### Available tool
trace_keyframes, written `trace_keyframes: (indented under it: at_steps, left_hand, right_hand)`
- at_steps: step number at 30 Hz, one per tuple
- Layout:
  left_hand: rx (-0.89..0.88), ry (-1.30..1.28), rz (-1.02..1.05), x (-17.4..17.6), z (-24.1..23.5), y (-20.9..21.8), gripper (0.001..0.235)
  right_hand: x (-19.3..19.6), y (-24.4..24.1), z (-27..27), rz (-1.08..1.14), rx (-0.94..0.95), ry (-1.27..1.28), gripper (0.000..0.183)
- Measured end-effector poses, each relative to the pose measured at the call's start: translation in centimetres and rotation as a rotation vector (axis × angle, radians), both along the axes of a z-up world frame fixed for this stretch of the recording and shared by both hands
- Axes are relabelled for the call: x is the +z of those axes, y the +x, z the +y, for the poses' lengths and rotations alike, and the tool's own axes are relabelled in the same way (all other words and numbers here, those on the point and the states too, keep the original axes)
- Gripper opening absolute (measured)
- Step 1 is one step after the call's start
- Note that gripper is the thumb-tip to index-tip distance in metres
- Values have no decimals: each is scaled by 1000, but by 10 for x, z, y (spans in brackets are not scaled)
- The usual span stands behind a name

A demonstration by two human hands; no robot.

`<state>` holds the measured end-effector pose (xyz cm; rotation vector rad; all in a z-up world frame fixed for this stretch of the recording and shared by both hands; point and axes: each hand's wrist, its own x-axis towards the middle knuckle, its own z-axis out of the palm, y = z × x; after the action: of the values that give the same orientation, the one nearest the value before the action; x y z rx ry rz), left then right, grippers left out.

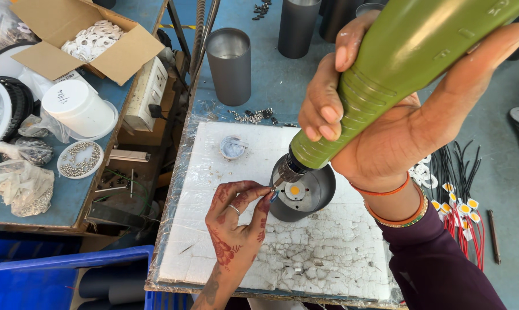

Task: The person assembles a lighting fixture by inserting a circular LED plate into a cylindrical housing, securing it with an electric screwdriver, and then connecting wires and adjusting internal components by hand.

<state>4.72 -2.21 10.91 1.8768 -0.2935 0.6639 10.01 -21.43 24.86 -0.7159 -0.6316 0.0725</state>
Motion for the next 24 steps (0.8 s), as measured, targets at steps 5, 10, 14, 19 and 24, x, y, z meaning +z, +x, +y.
trace_keyframes:
  at_steps: [5,10,14,19,24]
  left_hand:
    - [80,225,-178,7,2,-3,19]
    - [92,234,-218,10,-1,-2,18]
    - [111,254,-239,9,-2,-3,20]
    - [30,308,-218,18,5,0,30]
    - [-314,482,-243,33,22,13,60]
  right_hand:
    - [1,-5,5,44,-14,40,109]
    - [2,-7,7,-7,-14,12,108]
    - [2,-6,7,38,-29,39,108]
    - [-3,-3,-6,-21,-30,-5,105]
    - [-18,12,-42,-58,-82,0,94]
